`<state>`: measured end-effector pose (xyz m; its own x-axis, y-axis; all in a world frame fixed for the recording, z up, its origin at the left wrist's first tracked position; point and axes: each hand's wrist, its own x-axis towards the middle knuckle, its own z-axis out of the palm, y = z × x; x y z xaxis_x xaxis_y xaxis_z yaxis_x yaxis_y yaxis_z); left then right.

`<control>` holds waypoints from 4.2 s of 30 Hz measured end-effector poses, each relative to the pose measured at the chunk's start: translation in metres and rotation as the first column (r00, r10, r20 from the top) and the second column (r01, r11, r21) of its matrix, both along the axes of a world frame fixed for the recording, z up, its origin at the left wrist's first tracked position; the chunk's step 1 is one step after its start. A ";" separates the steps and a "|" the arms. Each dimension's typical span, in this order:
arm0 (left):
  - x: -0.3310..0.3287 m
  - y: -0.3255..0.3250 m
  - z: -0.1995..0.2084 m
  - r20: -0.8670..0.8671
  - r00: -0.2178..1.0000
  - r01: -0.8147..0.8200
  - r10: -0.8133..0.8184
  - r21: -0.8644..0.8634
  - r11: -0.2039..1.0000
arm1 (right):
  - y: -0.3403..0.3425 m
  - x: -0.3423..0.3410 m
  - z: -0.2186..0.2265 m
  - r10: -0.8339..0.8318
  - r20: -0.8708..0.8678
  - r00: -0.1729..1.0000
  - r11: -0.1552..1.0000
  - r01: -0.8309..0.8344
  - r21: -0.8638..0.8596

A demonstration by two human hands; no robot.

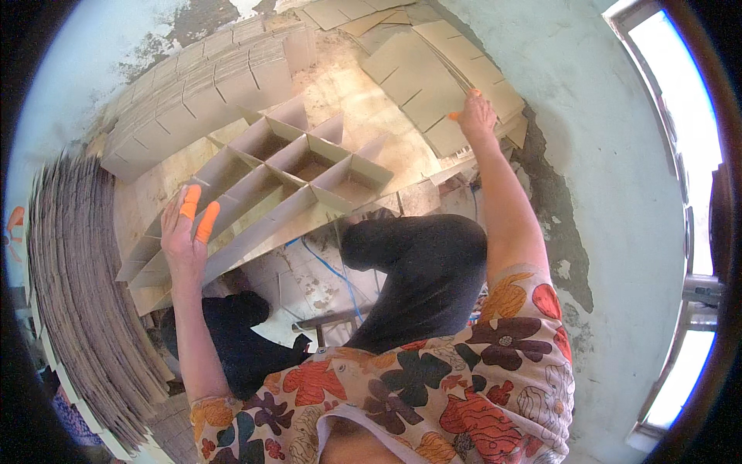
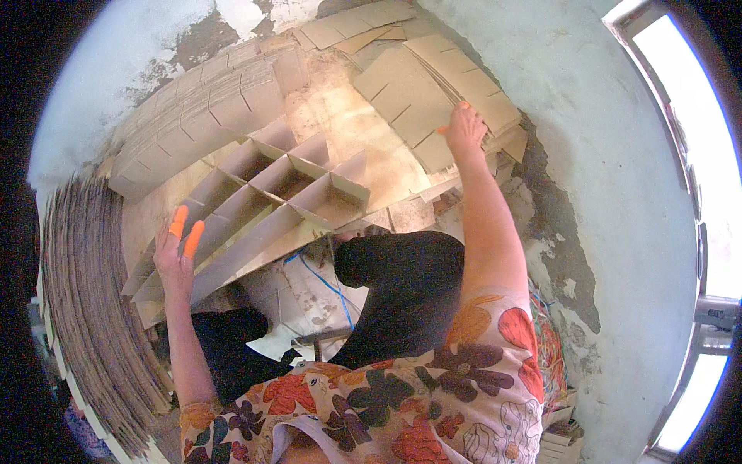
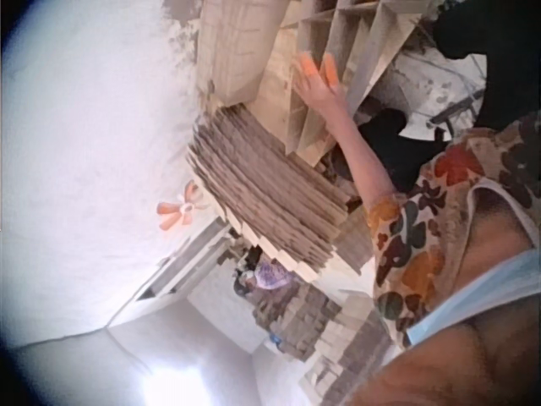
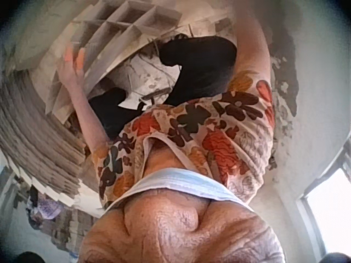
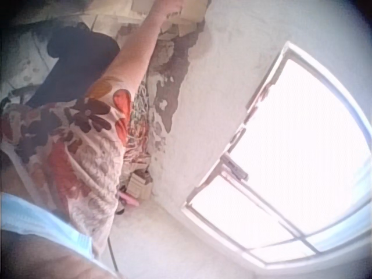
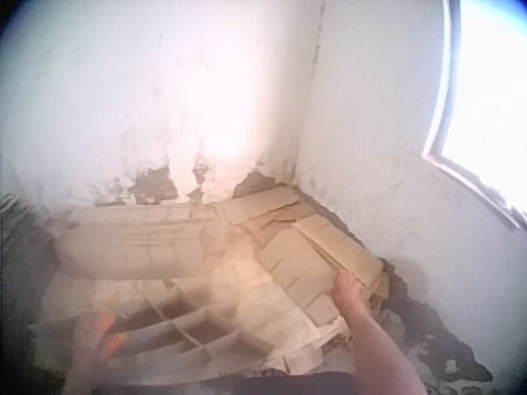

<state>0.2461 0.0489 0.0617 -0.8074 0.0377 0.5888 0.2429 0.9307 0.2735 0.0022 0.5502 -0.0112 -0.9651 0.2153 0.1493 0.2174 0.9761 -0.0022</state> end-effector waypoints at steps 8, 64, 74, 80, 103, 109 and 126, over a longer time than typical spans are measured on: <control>0.042 -0.012 -0.005 0.009 1.000 -0.022 0.022 0.041 0.999 | -0.011 0.015 0.039 0.067 -0.138 0.988 0.982 -0.089 -0.165; 0.034 0.013 -0.064 0.047 0.999 -0.004 -0.007 0.229 0.973 | -0.284 0.166 0.121 0.855 -0.368 0.367 0.176 -0.871 -0.459; 0.036 0.017 -0.058 0.063 0.998 0.011 -0.023 0.193 0.981 | -0.283 0.170 0.111 0.871 -0.383 0.308 0.091 -0.867 -0.490; 0.028 0.017 -0.066 0.041 0.999 0.025 -0.034 0.190 0.981 | -0.301 0.159 0.085 0.948 -0.190 0.255 0.173 -0.915 -0.365; -0.014 -0.056 -0.051 0.358 0.927 -0.116 0.108 0.000 0.993 | -0.287 0.170 0.079 0.939 -0.269 0.214 0.105 -0.924 -0.368; -0.015 -0.057 -0.053 0.240 0.971 -0.018 0.009 0.034 0.999 | -0.290 0.161 0.089 0.970 -0.202 0.134 0.060 -0.940 -0.335; 0.014 0.010 -0.051 0.294 0.953 0.033 -0.073 0.138 0.990 | -0.323 0.138 0.117 0.995 0.009 0.098 0.098 -0.990 -0.105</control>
<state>0.2597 0.0594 0.0109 -0.9454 0.0246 0.3249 0.1801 0.8704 0.4581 0.1405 0.2276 0.1060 -0.3229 -0.9391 0.1175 -0.9446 0.3119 -0.1024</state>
